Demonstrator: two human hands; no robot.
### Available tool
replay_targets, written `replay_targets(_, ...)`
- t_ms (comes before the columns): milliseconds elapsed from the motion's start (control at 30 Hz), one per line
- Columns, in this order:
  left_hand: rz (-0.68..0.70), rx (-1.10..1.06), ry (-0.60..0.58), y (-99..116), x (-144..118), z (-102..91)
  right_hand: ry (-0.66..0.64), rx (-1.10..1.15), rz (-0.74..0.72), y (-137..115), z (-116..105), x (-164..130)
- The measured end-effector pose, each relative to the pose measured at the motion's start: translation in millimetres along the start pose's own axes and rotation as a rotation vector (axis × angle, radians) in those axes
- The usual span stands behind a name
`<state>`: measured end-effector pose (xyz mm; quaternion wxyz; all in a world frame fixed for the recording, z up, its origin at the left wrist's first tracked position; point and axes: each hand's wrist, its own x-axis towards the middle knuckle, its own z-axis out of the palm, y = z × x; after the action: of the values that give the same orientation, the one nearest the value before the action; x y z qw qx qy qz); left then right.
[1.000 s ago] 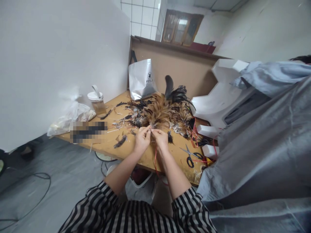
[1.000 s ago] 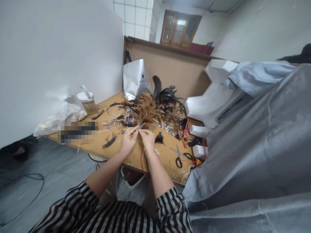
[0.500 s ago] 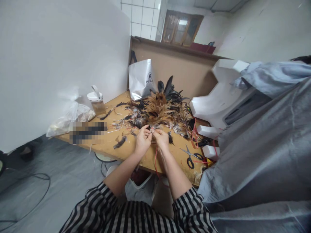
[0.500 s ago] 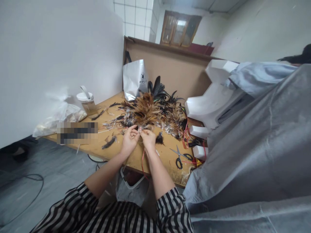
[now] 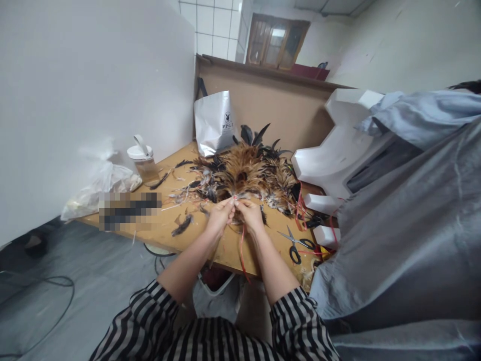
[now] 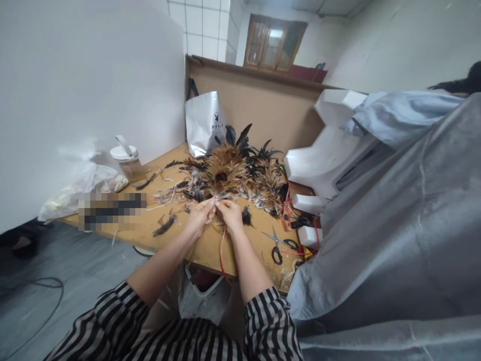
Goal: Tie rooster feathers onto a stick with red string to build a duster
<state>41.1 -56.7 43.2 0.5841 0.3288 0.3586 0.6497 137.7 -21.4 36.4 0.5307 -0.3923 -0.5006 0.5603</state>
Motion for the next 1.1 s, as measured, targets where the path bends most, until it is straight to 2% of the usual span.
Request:
replay_targets(100, 0.025, 0.045, 0.06, -3, 6, -2.8, 0.06, -0.217, -0.096, 2, 0, 7)
replay_targets(167, 0.034, 0.059, 0.103, -4, 9, -4.0, 0.058, -0.244, -0.093, 0, 1, 10)
replay_targets(267, 0.034, 0.04, 0.125, -4, 12, -5.3, 0.018, -0.091, 0.024, -5, 5, 11)
replay_targets(367, -0.006, 0.01, 0.093, -2, 15, -7.1, -0.066, 0.071, 0.163, -9, 7, 11)
replay_targets(467, -0.045, 0.015, 0.064, -1, 17, -10.4, -0.107, 0.087, 0.176, -3, 4, 14)
replay_targets(633, -0.076, 0.064, 0.078, -6, 18, -16.7, -0.046, -0.114, -0.002, 14, -7, 21)
replay_targets(800, -0.124, 0.041, 0.076, -10, 24, -25.4, 0.09, -0.175, -0.067, 16, -14, 22)
replay_targets(967, -0.304, -0.173, 0.015, -11, 36, -48.7, 0.102, -0.245, 0.016, 22, -33, 28)
replay_targets(1100, -0.411, -0.357, -0.041, -13, 40, -62.2, 0.233, -0.398, -0.025, 27, -60, 40)
